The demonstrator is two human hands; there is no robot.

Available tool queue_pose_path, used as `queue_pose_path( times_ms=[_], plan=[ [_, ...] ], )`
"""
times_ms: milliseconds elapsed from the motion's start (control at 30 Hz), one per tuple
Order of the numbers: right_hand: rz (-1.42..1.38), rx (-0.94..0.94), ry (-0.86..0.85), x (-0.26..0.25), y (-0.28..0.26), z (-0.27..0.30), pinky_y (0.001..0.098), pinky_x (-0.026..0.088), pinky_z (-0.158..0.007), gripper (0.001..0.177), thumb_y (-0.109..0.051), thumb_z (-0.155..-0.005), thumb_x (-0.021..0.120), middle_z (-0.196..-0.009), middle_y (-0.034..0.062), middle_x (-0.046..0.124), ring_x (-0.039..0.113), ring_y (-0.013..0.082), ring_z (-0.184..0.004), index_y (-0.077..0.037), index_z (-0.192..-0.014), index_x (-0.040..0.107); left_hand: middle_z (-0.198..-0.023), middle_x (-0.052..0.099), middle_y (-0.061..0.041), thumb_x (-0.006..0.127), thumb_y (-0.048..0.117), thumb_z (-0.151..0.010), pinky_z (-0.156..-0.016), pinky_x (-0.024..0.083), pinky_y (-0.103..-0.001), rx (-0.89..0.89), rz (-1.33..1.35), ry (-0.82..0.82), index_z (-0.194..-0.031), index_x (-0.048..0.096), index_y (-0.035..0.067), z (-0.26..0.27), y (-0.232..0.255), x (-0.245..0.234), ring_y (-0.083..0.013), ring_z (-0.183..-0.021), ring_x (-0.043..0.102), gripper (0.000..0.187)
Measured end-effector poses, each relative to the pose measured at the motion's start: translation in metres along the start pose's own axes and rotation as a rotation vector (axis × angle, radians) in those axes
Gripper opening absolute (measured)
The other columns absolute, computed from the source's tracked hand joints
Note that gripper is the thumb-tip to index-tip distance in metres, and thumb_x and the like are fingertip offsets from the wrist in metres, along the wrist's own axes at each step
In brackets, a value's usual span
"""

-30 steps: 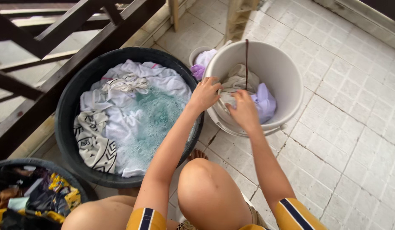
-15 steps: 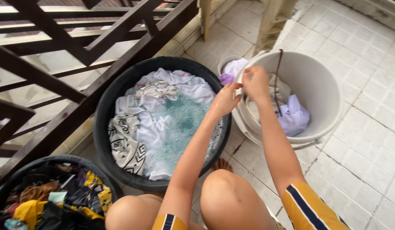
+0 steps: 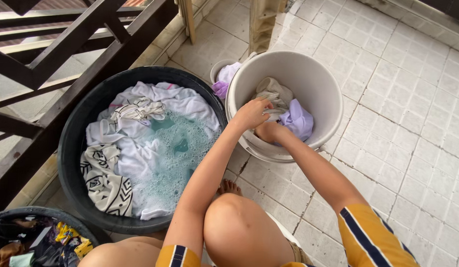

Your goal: The person sits on a small stool and washes clothes by hand in a large black basin filled with soapy water. They repeatedly submerge, scrub, and wring out various garments, including a yellow cloth, a white towel, and a purple item, then transfer them into a white bucket.

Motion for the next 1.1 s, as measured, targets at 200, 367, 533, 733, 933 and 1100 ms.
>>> queue_pose_path(
  times_ms=[200,367,533,733,933,1100],
  plan=[
    [-0.081,-0.010,0.667,-0.113,-0.076,0.040,0.0485,0.053,-0.100,0.023,-0.016,-0.088,0.066,-0.115,0.0185,0.070,0.066,0.0376,-0.115,-0.003,-0.107,0.070,-0.116,0.070,-0.018,0.066,0.016,-0.095,-0.099,0.052,-0.042,-0.080,0.184,0.279,-0.115,0.072,0.005,0.039,-0.027,-0.075,-0.0355,-0.110,0.067,0.024],
    [-0.360,-0.249,0.638,-0.083,-0.170,-0.073,0.0507,0.051,-0.099,0.052,-0.020,-0.082,0.071,-0.136,0.0251,0.057,0.061,0.0448,-0.119,-0.003,-0.130,0.059,-0.116,0.071,-0.017,0.065,0.018,-0.092,-0.093,0.053,-0.041,-0.407,0.100,0.583,-0.117,0.070,0.004,0.172,-0.144,-0.143,-0.0339,-0.105,0.068,0.030],
    [-0.330,0.147,0.222,0.032,-0.148,-0.202,0.0518,0.041,-0.110,0.093,-0.038,-0.074,0.081,-0.155,0.0250,0.036,0.042,0.0433,-0.137,-0.013,-0.154,0.040,-0.113,0.075,-0.013,0.070,0.026,-0.091,-0.087,0.057,-0.038,-0.706,0.224,0.510,-0.121,0.070,0.007,0.290,-0.230,-0.106,-0.0274,-0.099,0.075,0.036],
    [-0.429,0.031,0.238,0.103,-0.200,-0.180,0.0530,0.052,-0.092,0.057,-0.020,-0.078,0.073,-0.122,0.0216,0.065,0.062,0.0448,-0.112,-0.004,-0.132,0.060,-0.119,0.073,-0.014,0.075,0.026,-0.084,-0.090,0.056,-0.038,-0.826,0.349,0.338,-0.128,0.066,0.008,0.346,-0.272,-0.046,-0.0290,-0.106,0.072,0.048],
    [-0.896,-0.187,0.341,0.035,-0.221,-0.098,0.0371,0.062,-0.075,0.048,-0.011,-0.068,0.079,-0.095,0.0164,0.073,0.078,0.0245,-0.083,0.004,-0.112,0.067,-0.146,0.051,-0.025,0.083,0.020,-0.060,-0.112,0.043,-0.041,-0.858,0.243,0.175,-0.156,0.037,0.012,0.400,-0.281,0.001,-0.0374,-0.136,0.050,0.107],
    [-1.349,-0.254,0.332,-0.110,-0.258,-0.013,0.0251,0.051,-0.057,0.008,0.000,-0.078,0.071,-0.076,0.0041,0.071,0.064,0.0081,-0.064,-0.004,-0.078,0.064,-0.155,0.030,-0.028,0.102,0.034,-0.054,-0.119,0.028,-0.044,-0.788,0.308,0.287,-0.158,0.011,0.006,0.368,-0.230,0.011,-0.0412,-0.146,0.031,0.141]
  ],
)
Point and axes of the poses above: each hand's wrist, its own z-axis away from the middle knuckle, its own x-axis out of the palm, y = z × x, the point moved 9 cm from there along -z, towards the middle knuckle
